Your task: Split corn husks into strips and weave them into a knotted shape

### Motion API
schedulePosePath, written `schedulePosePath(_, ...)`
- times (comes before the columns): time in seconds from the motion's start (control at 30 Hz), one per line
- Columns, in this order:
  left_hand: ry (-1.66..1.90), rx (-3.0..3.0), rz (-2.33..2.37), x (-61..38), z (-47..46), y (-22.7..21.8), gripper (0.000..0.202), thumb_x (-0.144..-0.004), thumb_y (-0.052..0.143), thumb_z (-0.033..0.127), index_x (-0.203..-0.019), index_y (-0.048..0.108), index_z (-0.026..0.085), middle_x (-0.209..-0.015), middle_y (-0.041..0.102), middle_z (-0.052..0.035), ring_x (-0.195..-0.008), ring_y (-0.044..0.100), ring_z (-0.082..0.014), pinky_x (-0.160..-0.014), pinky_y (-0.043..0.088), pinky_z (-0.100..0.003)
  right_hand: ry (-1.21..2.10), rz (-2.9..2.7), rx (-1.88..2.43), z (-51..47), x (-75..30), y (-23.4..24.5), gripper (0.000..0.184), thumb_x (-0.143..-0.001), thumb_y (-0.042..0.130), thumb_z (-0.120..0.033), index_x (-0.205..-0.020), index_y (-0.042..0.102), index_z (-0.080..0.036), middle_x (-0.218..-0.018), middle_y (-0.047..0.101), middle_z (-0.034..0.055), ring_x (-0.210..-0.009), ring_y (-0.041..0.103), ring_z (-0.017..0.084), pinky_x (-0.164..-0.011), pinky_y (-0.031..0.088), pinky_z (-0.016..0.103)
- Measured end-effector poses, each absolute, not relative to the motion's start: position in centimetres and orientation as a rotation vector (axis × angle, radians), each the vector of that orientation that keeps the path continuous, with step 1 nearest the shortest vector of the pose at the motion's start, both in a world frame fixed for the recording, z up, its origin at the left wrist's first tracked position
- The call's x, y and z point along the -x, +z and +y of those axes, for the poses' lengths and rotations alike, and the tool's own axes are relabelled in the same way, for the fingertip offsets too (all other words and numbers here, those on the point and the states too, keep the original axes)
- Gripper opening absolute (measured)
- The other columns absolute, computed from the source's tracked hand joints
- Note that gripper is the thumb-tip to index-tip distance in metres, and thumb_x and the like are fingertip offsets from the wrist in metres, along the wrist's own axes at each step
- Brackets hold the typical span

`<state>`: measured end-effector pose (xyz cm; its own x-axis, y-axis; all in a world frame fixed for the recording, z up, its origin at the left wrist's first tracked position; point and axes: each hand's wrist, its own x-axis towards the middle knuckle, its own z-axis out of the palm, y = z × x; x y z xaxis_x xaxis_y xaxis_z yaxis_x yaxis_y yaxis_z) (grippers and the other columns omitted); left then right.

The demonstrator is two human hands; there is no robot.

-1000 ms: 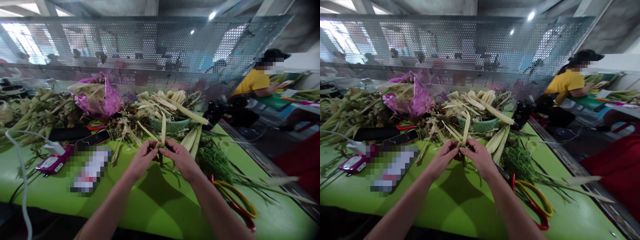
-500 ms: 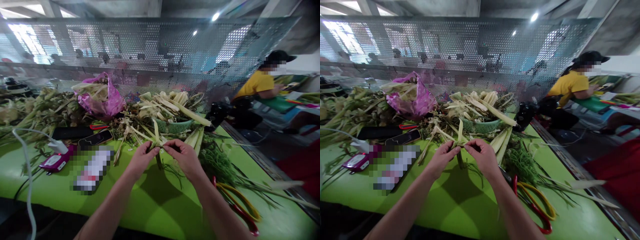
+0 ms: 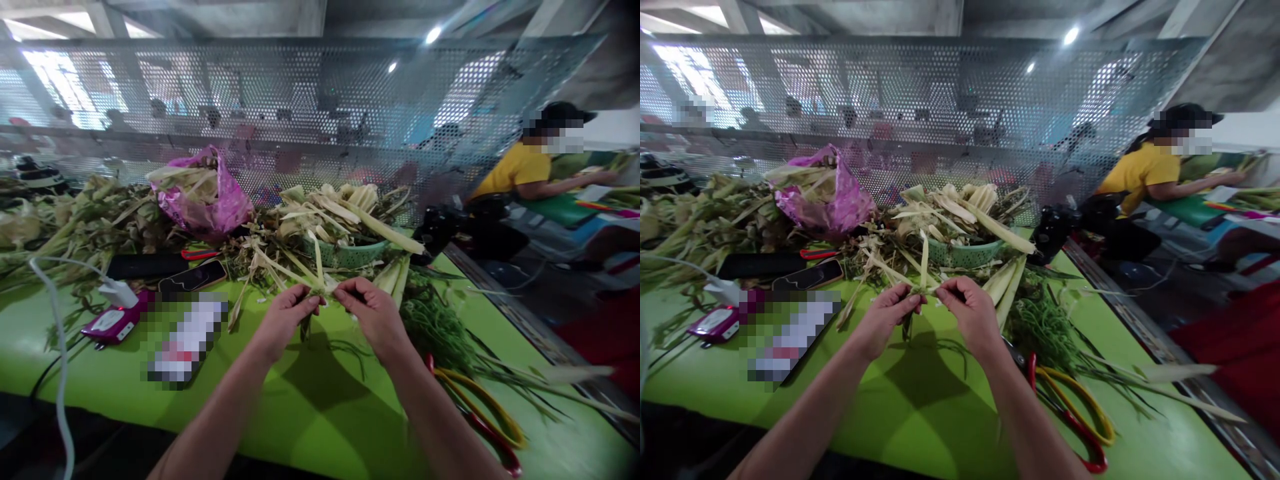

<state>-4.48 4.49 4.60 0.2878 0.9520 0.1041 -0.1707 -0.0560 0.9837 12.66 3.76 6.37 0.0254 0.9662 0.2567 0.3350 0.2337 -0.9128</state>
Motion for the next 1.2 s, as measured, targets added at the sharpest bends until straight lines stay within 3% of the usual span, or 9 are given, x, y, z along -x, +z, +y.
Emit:
schedulePosePath(0.2, 1.016, -1.523, 0.853, 4.8, 4.6, 4.5, 0.022, -0.081, 0.058, 0.037, -0.076, 0.058, 0.016, -0.072, 0.054, 0.0000, -0.071, 0.047, -0.0113, -0.067, 0.039, -0.024, 1.206, -1.409, 1.174, 3.8, -12.7, 6.7, 0.031, -0.073, 0.067, -0.045, -0.091, 0.069, -0.019, -0.086, 0.068, 0.0048, -0.077, 0.060, 0.019, -0.071, 0.047, 0.032)
schedulePosePath(0.47, 0.961, -1.536, 0.846, 4.1, 3.9, 5.0, 0.034, -0.086, 0.047, 0.047, -0.077, 0.056, 0.015, -0.067, 0.050, 0.0003, -0.062, 0.043, -0.0097, -0.058, 0.036, -0.022, 1.336, -1.119, 1.021, 3.4, -12.0, 6.5, 0.027, -0.066, 0.075, -0.039, -0.078, 0.062, -0.019, -0.076, 0.065, 0.0006, -0.067, 0.058, 0.015, -0.069, 0.050, 0.031)
schedulePosePath(0.77, 0.998, -1.503, 0.825, 2.8, 3.6, 4.1, 0.030, -0.085, 0.050, 0.041, -0.102, 0.059, 0.018, -0.064, 0.039, 0.0035, -0.057, 0.035, -0.0084, -0.051, 0.032, -0.020, 1.018, -1.190, 1.113, 3.9, -12.1, 5.6, 0.027, -0.065, 0.075, -0.042, -0.075, 0.064, -0.019, -0.071, 0.062, 0.0008, -0.068, 0.055, 0.016, -0.067, 0.046, 0.029)
schedulePosePath(0.9, 1.002, -1.560, 0.870, 2.9, 3.6, 4.1, 0.024, -0.087, 0.047, 0.037, -0.097, 0.058, 0.018, -0.064, 0.044, 0.0027, -0.059, 0.040, -0.0098, -0.055, 0.034, -0.021, 0.954, -1.285, 1.145, 4.0, -12.4, 5.9, 0.025, -0.070, 0.071, -0.041, -0.078, 0.062, -0.019, -0.071, 0.060, 0.0008, -0.066, 0.053, 0.015, -0.064, 0.044, 0.028)
schedulePosePath(1.0, 1.012, -1.616, 0.918, 3.0, 3.8, 3.9, 0.021, -0.087, 0.045, 0.034, -0.090, 0.057, 0.017, -0.067, 0.050, 0.0011, -0.064, 0.045, -0.0111, -0.060, 0.036, -0.022, 0.687, -1.391, 1.193, 3.7, -12.6, 6.4, 0.023, -0.072, 0.070, -0.036, -0.086, 0.060, -0.020, -0.074, 0.058, 0.0008, -0.067, 0.052, 0.015, -0.063, 0.044, 0.028)
schedulePosePath(1.1, 1.022, -1.667, 0.976, 2.9, 4.0, 3.6, 0.021, -0.087, 0.044, 0.034, -0.081, 0.055, 0.017, -0.064, 0.050, 0.0015, -0.061, 0.044, -0.0108, -0.059, 0.035, -0.022, 0.417, -1.583, 1.197, 3.4, -12.5, 7.0, 0.016, -0.078, 0.066, -0.031, -0.090, 0.063, -0.021, -0.083, 0.058, 0.0039, -0.076, 0.054, 0.018, -0.071, 0.044, 0.032)
schedulePosePath(1.2, 1.017, -1.686, 0.978, 2.6, 3.9, 3.4, 0.024, -0.088, 0.044, 0.035, -0.074, 0.051, 0.017, -0.062, 0.047, 0.0022, -0.059, 0.041, -0.0099, -0.057, 0.033, -0.022, 0.353, -1.780, 1.159, 3.2, -12.2, 7.2, 0.011, -0.082, 0.062, -0.030, -0.088, 0.067, -0.023, -0.085, 0.060, 0.0053, -0.085, 0.055, 0.021, -0.078, 0.043, 0.036)
